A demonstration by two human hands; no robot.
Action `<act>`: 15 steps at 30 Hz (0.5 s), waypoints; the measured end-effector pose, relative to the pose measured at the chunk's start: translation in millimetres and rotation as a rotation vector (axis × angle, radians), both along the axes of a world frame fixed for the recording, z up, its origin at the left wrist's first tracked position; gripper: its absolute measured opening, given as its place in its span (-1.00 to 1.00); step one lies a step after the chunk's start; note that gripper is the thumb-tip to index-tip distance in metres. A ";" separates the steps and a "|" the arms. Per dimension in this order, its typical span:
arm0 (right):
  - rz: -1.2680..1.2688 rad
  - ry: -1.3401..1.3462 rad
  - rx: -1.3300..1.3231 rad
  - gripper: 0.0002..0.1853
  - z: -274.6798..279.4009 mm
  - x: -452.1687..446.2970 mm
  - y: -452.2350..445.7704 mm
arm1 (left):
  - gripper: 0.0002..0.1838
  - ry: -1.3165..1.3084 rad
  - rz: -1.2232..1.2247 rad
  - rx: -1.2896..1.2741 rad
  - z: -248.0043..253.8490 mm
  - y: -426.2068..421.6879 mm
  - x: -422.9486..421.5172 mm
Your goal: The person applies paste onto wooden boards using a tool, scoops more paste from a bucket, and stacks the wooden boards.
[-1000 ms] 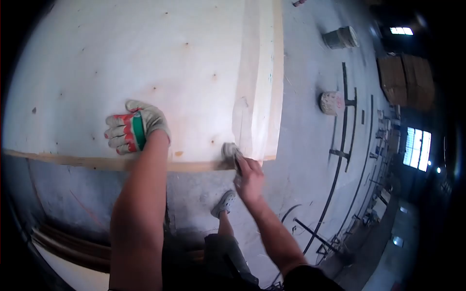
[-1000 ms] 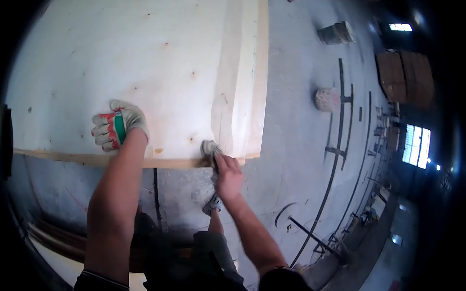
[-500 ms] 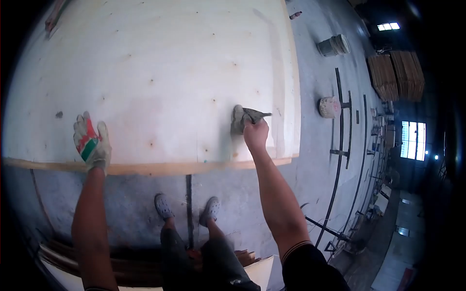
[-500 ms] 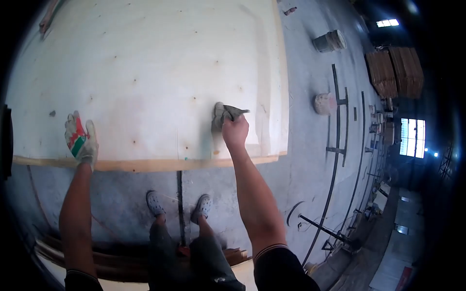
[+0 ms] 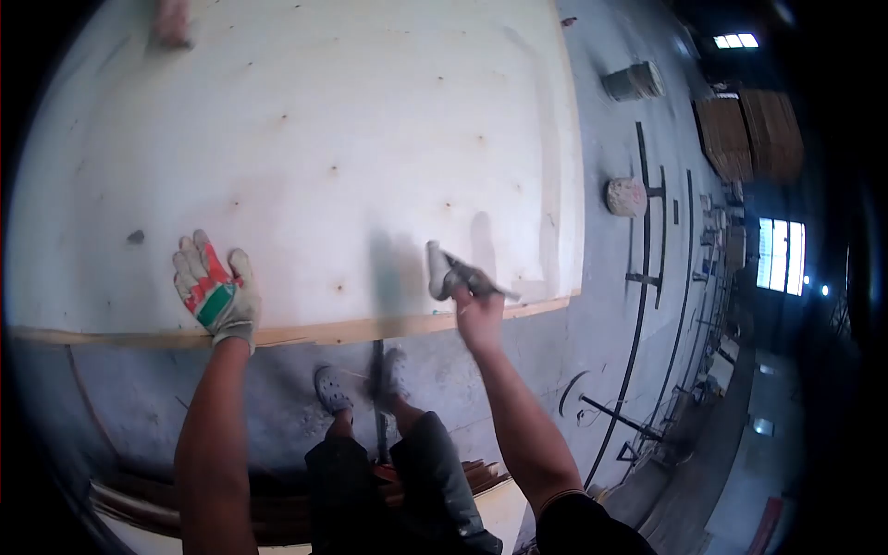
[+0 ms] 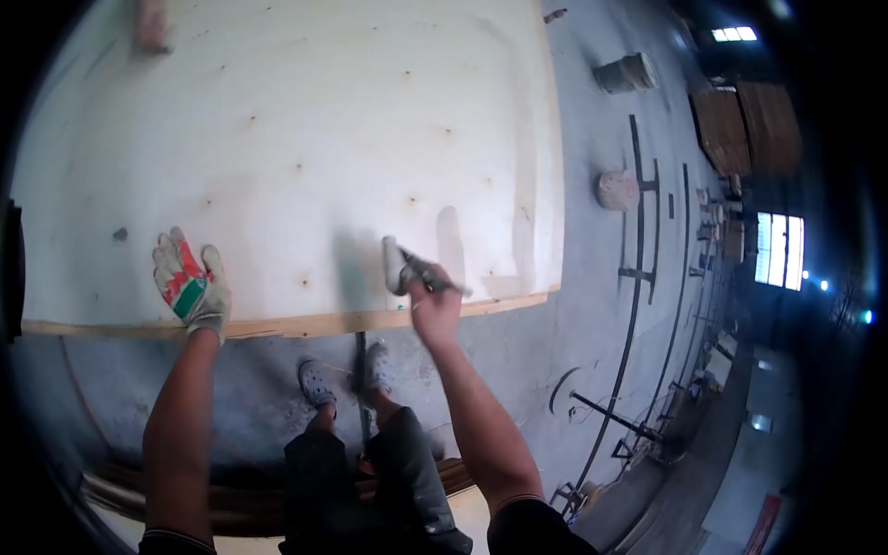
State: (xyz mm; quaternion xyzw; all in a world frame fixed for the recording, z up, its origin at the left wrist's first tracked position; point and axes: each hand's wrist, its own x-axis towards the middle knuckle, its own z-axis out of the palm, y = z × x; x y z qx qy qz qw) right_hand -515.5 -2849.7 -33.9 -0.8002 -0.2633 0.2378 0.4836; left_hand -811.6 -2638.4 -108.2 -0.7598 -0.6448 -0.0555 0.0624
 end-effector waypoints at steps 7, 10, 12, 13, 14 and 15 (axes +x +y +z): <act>0.475 -0.656 -0.290 -0.58 -26.4 19.2 35.9 | -0.26 -0.042 -0.048 -0.012 1.7 -5.8 -2.7; 0.462 -0.608 -0.290 -0.51 -25.6 -32.3 -37.2 | -0.26 -0.031 -0.035 -0.002 8.0 1.7 2.4; 0.447 -0.538 -0.399 -0.54 -24.0 -79.6 -36.1 | -0.26 0.035 -0.067 -0.008 4.3 -5.2 -3.1; 0.472 -0.469 -0.292 -0.62 -21.6 -88.2 -22.7 | -0.26 0.087 -0.085 0.002 5.0 6.3 -2.1; 0.403 -0.271 -0.285 -0.70 -14.7 -89.4 -0.2 | -0.30 0.026 -0.275 0.012 9.3 20.2 -8.0; 0.340 -0.063 -0.287 -0.77 -2.8 -88.7 19.0 | -0.30 0.013 -0.283 0.047 13.7 46.0 -9.9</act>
